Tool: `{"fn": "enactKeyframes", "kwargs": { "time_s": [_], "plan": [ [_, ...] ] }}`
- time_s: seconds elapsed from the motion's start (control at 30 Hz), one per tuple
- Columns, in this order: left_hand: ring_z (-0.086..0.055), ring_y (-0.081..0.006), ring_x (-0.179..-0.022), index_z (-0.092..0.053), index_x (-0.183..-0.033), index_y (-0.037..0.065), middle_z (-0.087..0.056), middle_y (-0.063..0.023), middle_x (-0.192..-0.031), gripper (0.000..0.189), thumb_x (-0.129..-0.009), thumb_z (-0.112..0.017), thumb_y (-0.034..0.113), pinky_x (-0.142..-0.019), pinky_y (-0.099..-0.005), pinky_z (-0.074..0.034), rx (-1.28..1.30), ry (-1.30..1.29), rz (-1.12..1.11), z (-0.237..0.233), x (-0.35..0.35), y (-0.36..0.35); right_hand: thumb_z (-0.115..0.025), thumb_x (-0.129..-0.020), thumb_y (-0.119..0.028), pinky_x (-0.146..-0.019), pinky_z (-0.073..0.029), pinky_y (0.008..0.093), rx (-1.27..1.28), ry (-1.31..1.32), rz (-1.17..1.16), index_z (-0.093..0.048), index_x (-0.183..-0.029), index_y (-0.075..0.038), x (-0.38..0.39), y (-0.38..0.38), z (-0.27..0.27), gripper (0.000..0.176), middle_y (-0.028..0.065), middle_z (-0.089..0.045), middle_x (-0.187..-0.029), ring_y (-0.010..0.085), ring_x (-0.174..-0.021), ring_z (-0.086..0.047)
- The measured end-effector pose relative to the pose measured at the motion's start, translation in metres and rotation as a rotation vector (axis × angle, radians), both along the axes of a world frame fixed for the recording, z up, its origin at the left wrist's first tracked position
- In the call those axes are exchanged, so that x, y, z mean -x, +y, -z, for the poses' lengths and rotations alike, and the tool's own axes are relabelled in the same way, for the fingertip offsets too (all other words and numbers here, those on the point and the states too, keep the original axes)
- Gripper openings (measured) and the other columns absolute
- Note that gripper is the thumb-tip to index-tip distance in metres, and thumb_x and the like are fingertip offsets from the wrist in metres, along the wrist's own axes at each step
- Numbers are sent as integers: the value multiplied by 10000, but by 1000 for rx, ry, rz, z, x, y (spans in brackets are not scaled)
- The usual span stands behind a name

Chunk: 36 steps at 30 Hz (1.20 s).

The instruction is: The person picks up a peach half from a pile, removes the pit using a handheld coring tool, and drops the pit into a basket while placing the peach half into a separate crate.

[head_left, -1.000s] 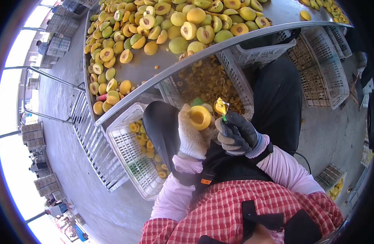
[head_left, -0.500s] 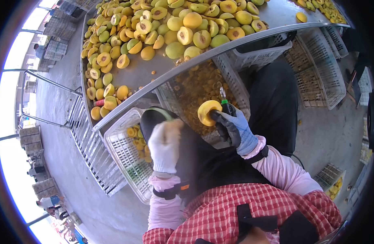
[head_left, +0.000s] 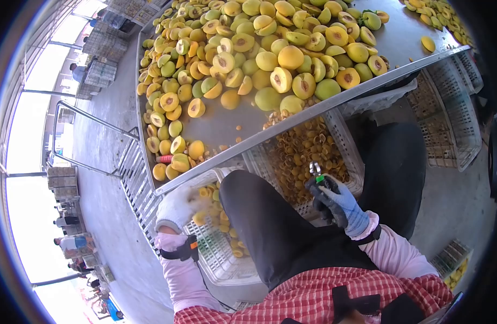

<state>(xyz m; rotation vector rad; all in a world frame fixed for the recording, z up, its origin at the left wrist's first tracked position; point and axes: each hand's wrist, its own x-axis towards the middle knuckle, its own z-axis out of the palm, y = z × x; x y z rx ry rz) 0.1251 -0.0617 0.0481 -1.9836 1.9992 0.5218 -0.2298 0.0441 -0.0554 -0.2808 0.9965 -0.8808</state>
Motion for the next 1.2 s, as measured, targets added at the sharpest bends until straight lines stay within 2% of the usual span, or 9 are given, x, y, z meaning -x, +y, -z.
{"fn": "enactKeyframes", "kwargs": {
  "time_s": [0.13,0.2,0.3,0.47,0.53,0.7,0.87,1.07,1.2],
  "plan": [
    [-493,-108,-544,-695,-1041,-2,-575,-17,-693,407,-903,-632,376,-491,-283,-400,442,543,-355,28,22,-116,-687,-927,-325,-401,-348,226,-62,-94,-95,-554,-1085,-116,-12,-9,5,294,-15,-534,-646,84,-450,-460],
    [-658,-334,-972,-597,-1244,15,-689,-221,-1056,632,-851,-631,509,-899,-361,-485,557,278,-346,74,13,-186,-692,-920,-338,-391,-347,231,-115,-82,-70,-545,-1067,-117,-13,-16,7,303,-11,-532,-637,88,-439,-459],
    [-657,-319,-931,-530,-1292,18,-679,-212,-993,635,-814,-680,406,-855,-360,-511,311,422,-337,98,52,-211,-692,-917,-353,-384,-345,235,-146,-43,-41,-536,-1047,-116,-10,-23,6,313,-6,-532,-629,90,-434,-463],
    [-513,-60,-625,-539,-1255,11,-612,-30,-840,450,-845,-667,145,-539,-211,-439,215,866,-284,49,113,-132,-697,-912,-305,-411,-375,222,71,60,177,-537,-1108,-85,-8,-29,24,335,-6,-567,-719,79,-479,-487],
    [-610,-147,-1000,-458,-1361,-28,-629,-136,-1123,581,-832,-683,56,-848,-261,-511,29,1080,-251,38,130,-75,-694,-912,-270,-427,-390,213,230,132,209,-535,-1148,-69,-12,-41,20,348,-7,-580,-770,73,-500,-494],
    [-559,-199,-1160,-438,-1391,-24,-571,-139,-1271,625,-842,-695,129,-1012,-320,-431,-92,1181,-200,43,156,17,-692,-910,-241,-447,-403,195,279,14,105,-531,-1181,-54,-29,-44,-4,367,-11,-590,-824,62,-531,-509],
    [-559,-227,-1149,-453,-1371,-31,-554,-138,-1294,604,-1007,-466,451,-1013,-341,-435,231,1691,-538,56,192,70,-665,-940,-351,-454,-409,203,-8,-301,35,-541,-1043,-78,-40,-24,-42,317,-34,-548,-725,65,-534,-517],
    [-601,-229,-992,-529,-1250,-26,-607,-136,-1103,635,-997,-432,549,-907,-353,-494,34,1895,-799,51,186,83,-626,-948,-255,-622,-477,376,731,490,-120,-572,-1068,-21,-32,0,-27,268,142,-618,-781,301,-709,-639],
    [-599,-191,-955,-572,-1194,-21,-616,-124,-1088,554,-1012,-446,486,-882,-316,-484,86,1780,-692,58,188,94,-606,-946,-218,-649,-490,415,722,656,-237,-580,-1149,-14,-25,13,-38,289,207,-642,-845,405,-780,-637]
  ]
}}
